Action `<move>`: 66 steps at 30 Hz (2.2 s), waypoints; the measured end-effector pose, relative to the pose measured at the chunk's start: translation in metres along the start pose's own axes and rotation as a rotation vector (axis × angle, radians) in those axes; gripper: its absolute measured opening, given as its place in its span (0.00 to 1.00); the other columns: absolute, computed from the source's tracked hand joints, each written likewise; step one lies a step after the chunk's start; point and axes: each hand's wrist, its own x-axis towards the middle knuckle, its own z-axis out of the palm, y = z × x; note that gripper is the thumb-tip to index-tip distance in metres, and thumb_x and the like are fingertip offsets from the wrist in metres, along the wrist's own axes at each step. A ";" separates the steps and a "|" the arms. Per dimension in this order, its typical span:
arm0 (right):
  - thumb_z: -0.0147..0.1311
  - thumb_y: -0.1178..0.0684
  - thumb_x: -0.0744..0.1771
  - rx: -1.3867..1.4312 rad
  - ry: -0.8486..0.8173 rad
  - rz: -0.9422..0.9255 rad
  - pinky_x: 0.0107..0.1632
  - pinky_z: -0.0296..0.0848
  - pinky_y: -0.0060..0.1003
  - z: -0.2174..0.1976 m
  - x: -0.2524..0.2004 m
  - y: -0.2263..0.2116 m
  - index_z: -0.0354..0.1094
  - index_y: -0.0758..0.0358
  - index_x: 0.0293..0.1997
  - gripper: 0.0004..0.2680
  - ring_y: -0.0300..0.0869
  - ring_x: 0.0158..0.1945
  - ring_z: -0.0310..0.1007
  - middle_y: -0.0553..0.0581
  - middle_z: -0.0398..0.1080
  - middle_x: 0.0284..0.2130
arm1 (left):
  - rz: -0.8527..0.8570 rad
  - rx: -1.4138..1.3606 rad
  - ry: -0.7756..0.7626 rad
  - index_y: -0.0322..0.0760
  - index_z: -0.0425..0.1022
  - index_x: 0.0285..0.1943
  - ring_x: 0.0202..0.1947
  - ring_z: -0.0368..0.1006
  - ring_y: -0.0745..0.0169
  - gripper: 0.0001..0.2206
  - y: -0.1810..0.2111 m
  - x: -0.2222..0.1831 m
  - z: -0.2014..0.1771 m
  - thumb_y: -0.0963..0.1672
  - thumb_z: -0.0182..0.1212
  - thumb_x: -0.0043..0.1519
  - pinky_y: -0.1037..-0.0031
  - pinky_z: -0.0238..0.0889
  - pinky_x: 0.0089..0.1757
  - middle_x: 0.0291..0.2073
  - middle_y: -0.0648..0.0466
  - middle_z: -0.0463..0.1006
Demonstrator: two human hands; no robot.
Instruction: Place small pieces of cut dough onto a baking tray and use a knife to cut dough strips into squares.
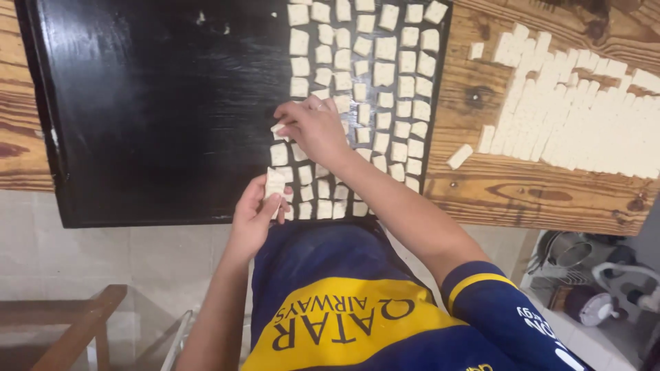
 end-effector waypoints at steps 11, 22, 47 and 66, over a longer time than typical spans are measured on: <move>0.65 0.42 0.64 -0.151 0.010 0.062 0.51 0.60 0.37 0.002 0.004 -0.024 0.73 0.43 0.45 0.09 0.38 0.47 0.68 0.39 0.78 0.35 | 0.037 -0.049 -0.010 0.25 0.68 0.63 0.31 0.77 0.60 0.14 0.014 0.047 -0.015 0.35 0.51 0.68 0.77 0.70 0.27 0.42 0.35 0.80; 0.61 0.45 0.67 -0.123 0.017 0.140 0.51 0.69 0.41 0.000 0.025 -0.018 0.78 0.47 0.46 0.06 0.42 0.46 0.76 0.43 0.79 0.34 | -0.097 -0.161 0.043 0.26 0.71 0.61 0.32 0.78 0.60 0.14 0.028 0.063 -0.010 0.34 0.51 0.66 0.80 0.70 0.28 0.46 0.39 0.81; 0.49 0.43 0.72 0.146 -0.054 0.255 0.46 0.75 0.37 -0.039 0.043 -0.048 0.70 0.50 0.61 0.12 0.45 0.46 0.76 0.51 0.79 0.43 | -0.027 -0.178 0.313 0.31 0.75 0.59 0.38 0.82 0.55 0.18 0.026 0.111 -0.011 0.34 0.67 0.59 0.73 0.79 0.39 0.42 0.44 0.80; 0.61 0.45 0.67 -0.063 0.108 0.182 0.51 0.70 0.44 -0.027 0.063 0.000 0.77 0.44 0.50 0.08 0.47 0.44 0.74 0.46 0.77 0.36 | 0.224 0.712 0.390 0.37 0.74 0.52 0.43 0.78 0.54 0.15 0.060 0.153 0.007 0.40 0.72 0.59 0.68 0.75 0.40 0.42 0.52 0.75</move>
